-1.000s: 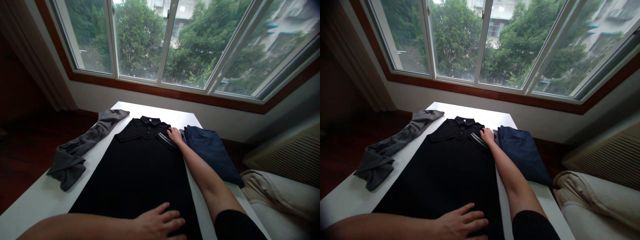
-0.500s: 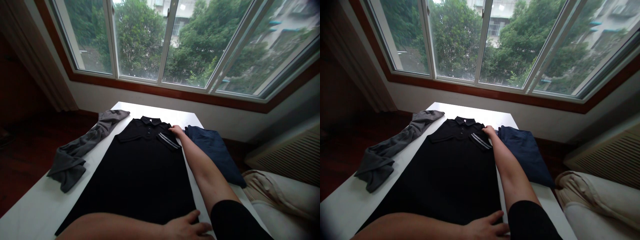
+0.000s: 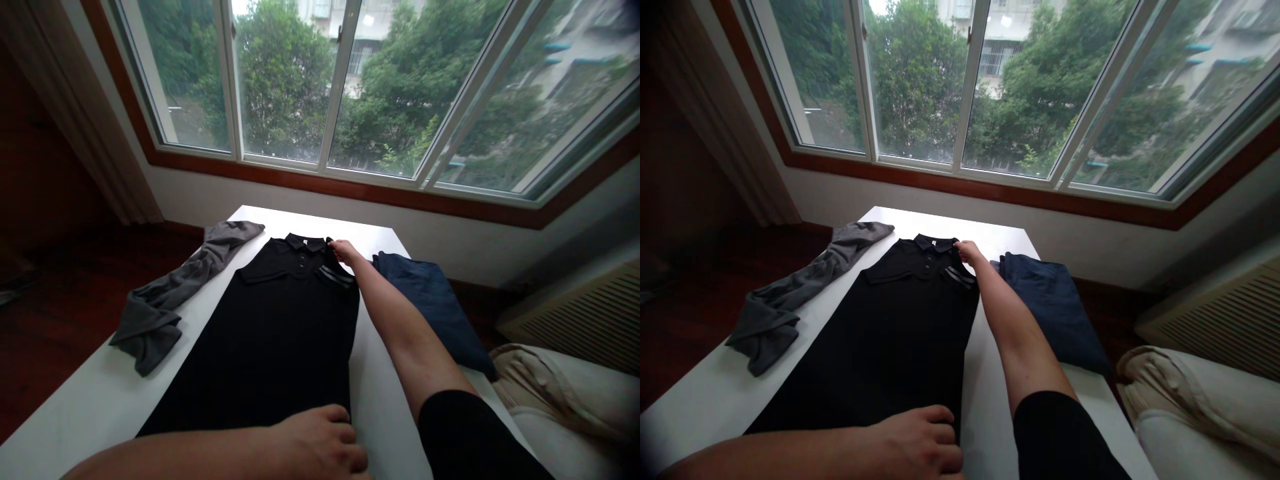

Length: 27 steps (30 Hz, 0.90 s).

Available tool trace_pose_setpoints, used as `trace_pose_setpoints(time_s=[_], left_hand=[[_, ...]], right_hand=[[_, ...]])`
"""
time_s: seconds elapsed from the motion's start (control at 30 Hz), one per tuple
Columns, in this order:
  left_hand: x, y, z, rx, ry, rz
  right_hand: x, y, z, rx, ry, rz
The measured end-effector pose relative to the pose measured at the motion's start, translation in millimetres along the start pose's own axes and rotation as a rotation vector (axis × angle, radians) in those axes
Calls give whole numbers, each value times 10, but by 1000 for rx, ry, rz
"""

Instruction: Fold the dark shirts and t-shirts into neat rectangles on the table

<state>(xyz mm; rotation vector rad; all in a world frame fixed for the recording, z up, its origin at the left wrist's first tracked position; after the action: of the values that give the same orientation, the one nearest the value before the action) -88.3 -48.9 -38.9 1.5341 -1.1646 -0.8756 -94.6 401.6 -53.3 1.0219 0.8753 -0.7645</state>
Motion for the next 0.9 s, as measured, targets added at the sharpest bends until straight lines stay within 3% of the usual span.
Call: trace_pose_setpoints(time_s=[0.33, 0.47, 0.63, 0.77, 0.9], left_hand=[[55, 524, 528, -234, 160, 299], [22, 590, 555, -228, 167, 391], [5, 307, 454, -86, 267, 187], [80, -62, 485, 8, 165, -64], [113, -261, 608, -19, 83, -117]], right_hand=[[-130, -491, 29, -23, 57, -52], [-103, -524, 27, 13, 129, 36], [60, -509, 64, 129, 274, 268], [272, -719, 111, 119, 546, 696], [492, -883, 10, 74, 441, 905]])
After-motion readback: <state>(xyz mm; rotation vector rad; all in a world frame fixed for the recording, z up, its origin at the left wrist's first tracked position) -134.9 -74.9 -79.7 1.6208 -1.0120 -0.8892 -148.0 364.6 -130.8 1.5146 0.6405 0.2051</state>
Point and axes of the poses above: each hand's wrist, its own z-axis away from the middle knuckle, its own y-axis out of the back of the hand, x = y × z, the point moved 3 cm from there along -z, towards the middle knuckle, and after that the axes turned 8 degrees about -y, right-handed, at the moved point
